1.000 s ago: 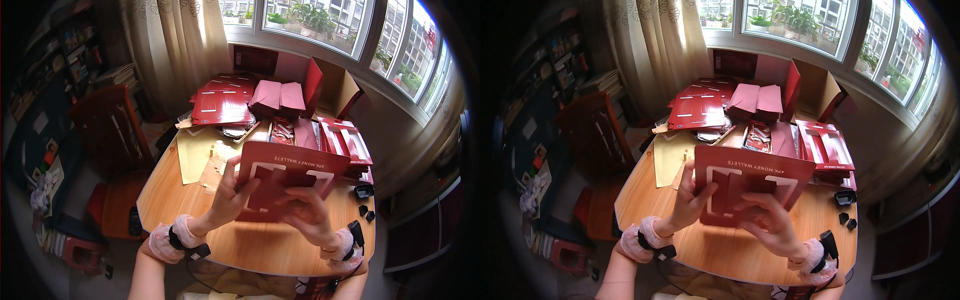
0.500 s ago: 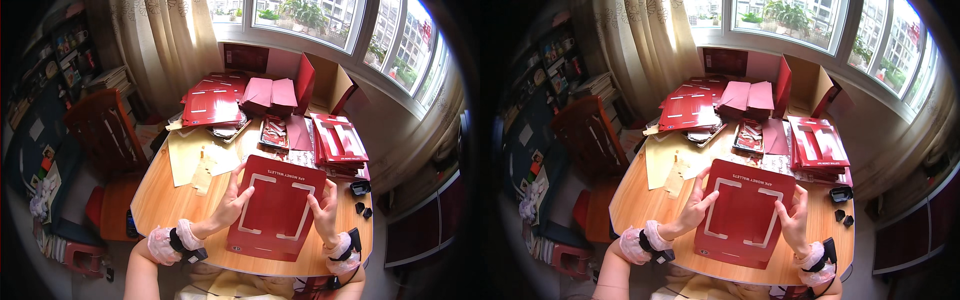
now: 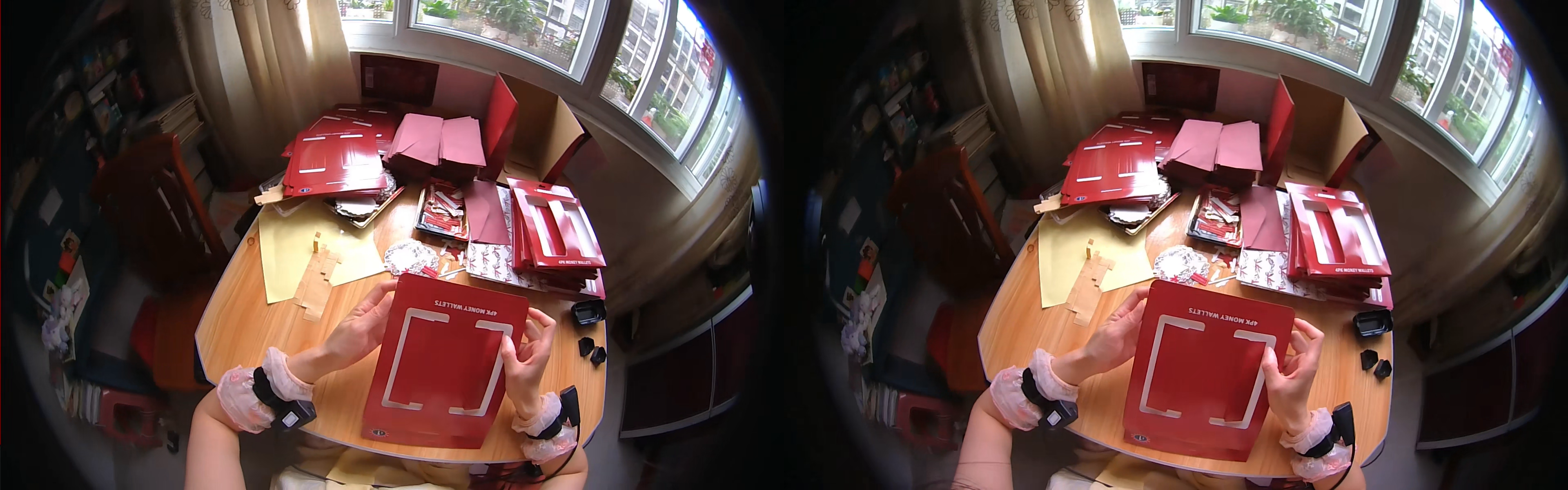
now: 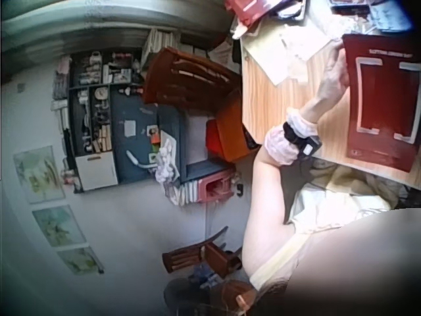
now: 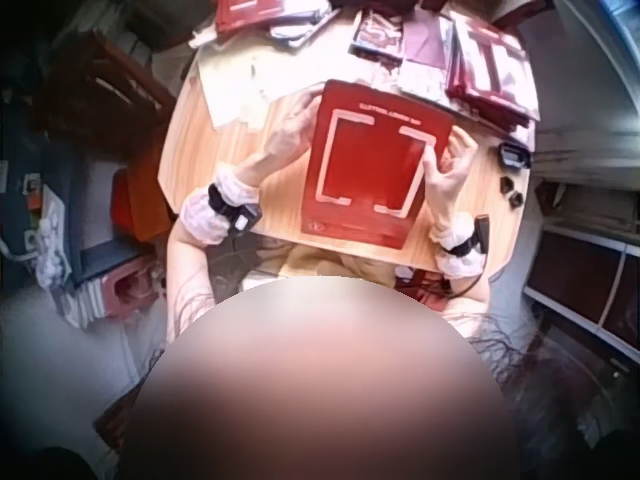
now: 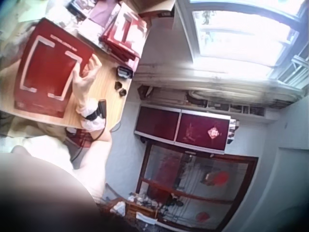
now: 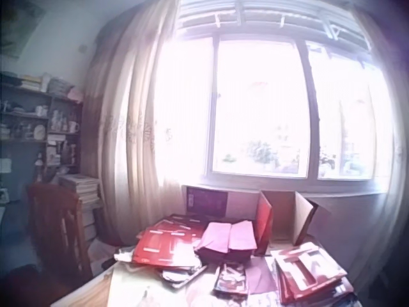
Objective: Folding and assembling red cardboard packaging or wallets.
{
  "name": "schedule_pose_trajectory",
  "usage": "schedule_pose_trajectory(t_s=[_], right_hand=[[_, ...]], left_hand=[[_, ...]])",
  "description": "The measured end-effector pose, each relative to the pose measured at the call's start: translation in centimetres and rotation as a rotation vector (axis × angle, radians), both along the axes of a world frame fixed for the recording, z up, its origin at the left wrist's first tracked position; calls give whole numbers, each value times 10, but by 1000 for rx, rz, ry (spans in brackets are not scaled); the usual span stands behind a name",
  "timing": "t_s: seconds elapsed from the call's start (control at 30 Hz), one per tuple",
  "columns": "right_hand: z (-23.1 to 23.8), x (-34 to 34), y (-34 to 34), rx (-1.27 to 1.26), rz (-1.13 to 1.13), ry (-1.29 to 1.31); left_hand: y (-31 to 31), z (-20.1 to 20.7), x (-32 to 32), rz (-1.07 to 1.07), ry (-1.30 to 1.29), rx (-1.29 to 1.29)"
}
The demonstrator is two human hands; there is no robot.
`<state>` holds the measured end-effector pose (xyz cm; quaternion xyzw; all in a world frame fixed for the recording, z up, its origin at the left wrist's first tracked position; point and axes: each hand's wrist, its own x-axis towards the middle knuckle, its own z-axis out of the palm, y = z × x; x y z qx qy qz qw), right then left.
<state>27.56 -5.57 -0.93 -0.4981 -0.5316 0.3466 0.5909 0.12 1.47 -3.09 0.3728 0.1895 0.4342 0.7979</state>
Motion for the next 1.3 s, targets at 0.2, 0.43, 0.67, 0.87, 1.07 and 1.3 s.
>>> schedule_pose_trajectory(t_s=[0.2,0.43,0.67,0.87,1.07,1.3], right_hand=[[-3,4,5,22,-21,33],[-5,13,3,60,23,103],[-9,18,2,92,37,149],[-11,20,4,119,43,127],[-11,22,7,159,71,100],[-11,20,5,30,-2,78]], left_hand=[[6,-7,0,-109,-162,85],[14,-26,-5,-236,-174,27],[13,-9,-6,-248,182,137],[14,-9,-9,-260,253,192],[15,-6,-10,-293,243,185],[14,-8,-11,-264,92,128]])
